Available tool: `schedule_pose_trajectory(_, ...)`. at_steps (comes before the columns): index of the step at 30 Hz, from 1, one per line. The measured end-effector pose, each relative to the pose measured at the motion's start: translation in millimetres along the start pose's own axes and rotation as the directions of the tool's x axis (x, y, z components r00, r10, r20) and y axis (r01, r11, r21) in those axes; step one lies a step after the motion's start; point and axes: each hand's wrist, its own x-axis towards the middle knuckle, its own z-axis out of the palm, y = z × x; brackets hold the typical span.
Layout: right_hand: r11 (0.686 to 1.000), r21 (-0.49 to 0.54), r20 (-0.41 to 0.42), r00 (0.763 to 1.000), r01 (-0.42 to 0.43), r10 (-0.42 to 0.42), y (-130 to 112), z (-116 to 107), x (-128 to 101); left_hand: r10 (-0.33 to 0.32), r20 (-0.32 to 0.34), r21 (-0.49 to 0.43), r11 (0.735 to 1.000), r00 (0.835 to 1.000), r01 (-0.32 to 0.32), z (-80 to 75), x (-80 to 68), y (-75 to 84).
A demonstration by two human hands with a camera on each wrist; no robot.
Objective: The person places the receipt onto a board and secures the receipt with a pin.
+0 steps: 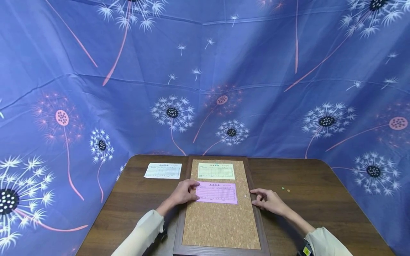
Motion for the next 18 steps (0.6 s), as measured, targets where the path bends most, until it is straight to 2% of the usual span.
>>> schedule_pose_trajectory(4,0.998,0.051,0.016,0.999,0.048,-0.049,4.7,-1.9,-4.6,-0.002,0.016,0.053,0.999,1.000,0.001,-1.1,0.6,0.1)
schedule_pose_trajectory(10,0.979,0.174,0.074,0.990,0.108,-0.122,13.8,-3.6,-8.2,-0.013,0.037,0.029,1.000,0.999,0.012,-4.1,1.4,0.5)
schedule_pose_trajectory(18,0.966,0.233,0.105,0.985,0.113,-0.140,20.5,-7.2,-14.0,-0.066,0.069,0.072,0.996,0.995,0.061,-5.9,2.3,5.3)
